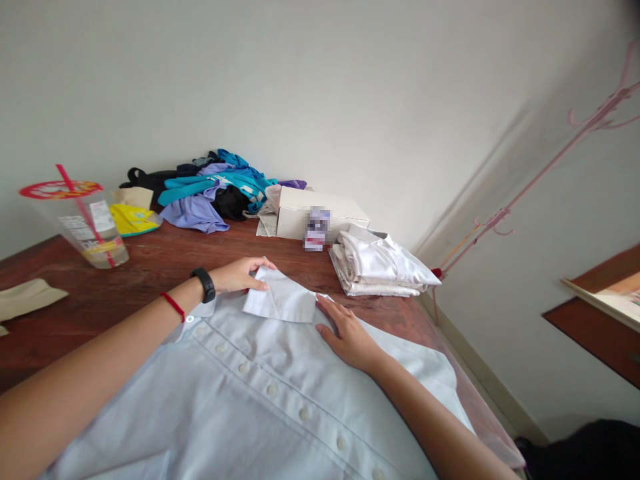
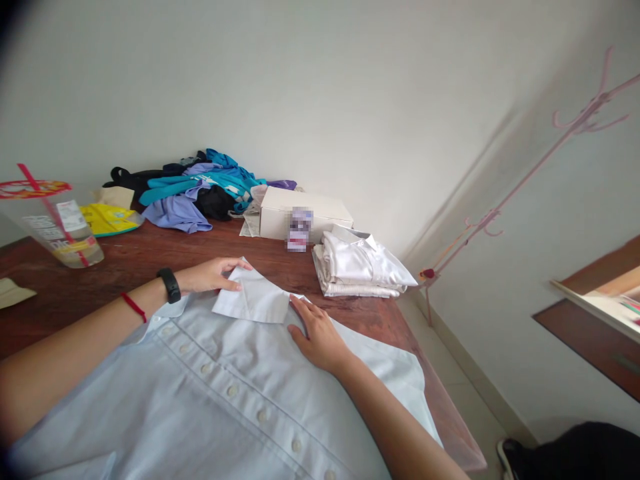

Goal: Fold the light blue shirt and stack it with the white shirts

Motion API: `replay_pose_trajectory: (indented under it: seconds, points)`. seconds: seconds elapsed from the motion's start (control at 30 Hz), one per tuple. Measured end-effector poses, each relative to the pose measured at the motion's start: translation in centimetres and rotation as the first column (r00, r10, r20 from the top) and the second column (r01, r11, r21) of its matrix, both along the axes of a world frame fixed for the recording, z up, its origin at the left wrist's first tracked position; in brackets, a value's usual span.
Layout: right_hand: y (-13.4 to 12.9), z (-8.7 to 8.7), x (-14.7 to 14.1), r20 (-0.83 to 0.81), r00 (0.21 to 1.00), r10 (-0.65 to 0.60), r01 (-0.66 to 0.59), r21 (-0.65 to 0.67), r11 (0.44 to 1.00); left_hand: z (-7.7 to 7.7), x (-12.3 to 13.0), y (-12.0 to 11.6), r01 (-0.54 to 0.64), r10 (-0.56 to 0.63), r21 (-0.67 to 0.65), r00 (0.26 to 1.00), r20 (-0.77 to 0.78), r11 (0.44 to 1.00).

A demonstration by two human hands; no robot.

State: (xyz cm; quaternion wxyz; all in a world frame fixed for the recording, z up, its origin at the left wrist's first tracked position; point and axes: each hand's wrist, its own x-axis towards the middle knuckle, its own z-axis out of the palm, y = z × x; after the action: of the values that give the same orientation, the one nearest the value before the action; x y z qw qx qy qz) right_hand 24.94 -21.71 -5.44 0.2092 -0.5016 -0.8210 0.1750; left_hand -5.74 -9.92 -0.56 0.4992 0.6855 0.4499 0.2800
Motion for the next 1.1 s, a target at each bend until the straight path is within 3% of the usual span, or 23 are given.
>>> replay_pose_trajectory:
  seconds: [0.1, 0.33, 0.53, 0.73, 0.9, 1.1]
  points:
    - [0.1, -0.1, 0.1, -0.011, 0.999, 0.034, -0.034, 0.014, 0.999, 0.4, 0.0, -0.1, 0.031, -0.040, -0.106, 0.996, -0.080, 0.994]
    - [0.0, 0.2, 0.2, 0.027, 0.996, 0.080, -0.079, -0.024, 0.997, 0.8, -0.9, 0.3, 0.087, -0.120, -0.143, 0.964, -0.239, 0.986]
    - [0.0, 0.6, 0.4, 0.017, 0.992, 0.126, -0.126, -0.003, 0.992, 2.4, -1.3, 0.1, 0.039, -0.075, -0.228, 0.986, -0.149, 0.973]
    - [-0.7, 1.0, 1.4, 0.129, 0.968, 0.214, -0.205, -0.078, 0.976, 1.5, -1.8, 0.3, 0.087, -0.165, -0.346, 0.966, -0.202, 0.934]
    - [-3.8, 1.2, 3.8, 0.198, 0.970, 0.140, -0.113, -0.141, 0.984, 0.3, -2.2, 0.9, 0.061, -0.135, -0.341, 0.971, -0.197, 0.938]
    - [-9.5, 0.9, 8.6, 0.268, 0.960, -0.084, 0.121, -0.123, 0.985, -0.7, -2.7, 1.8, 0.067, -0.150, -0.331, 0.962, -0.230, 0.941]
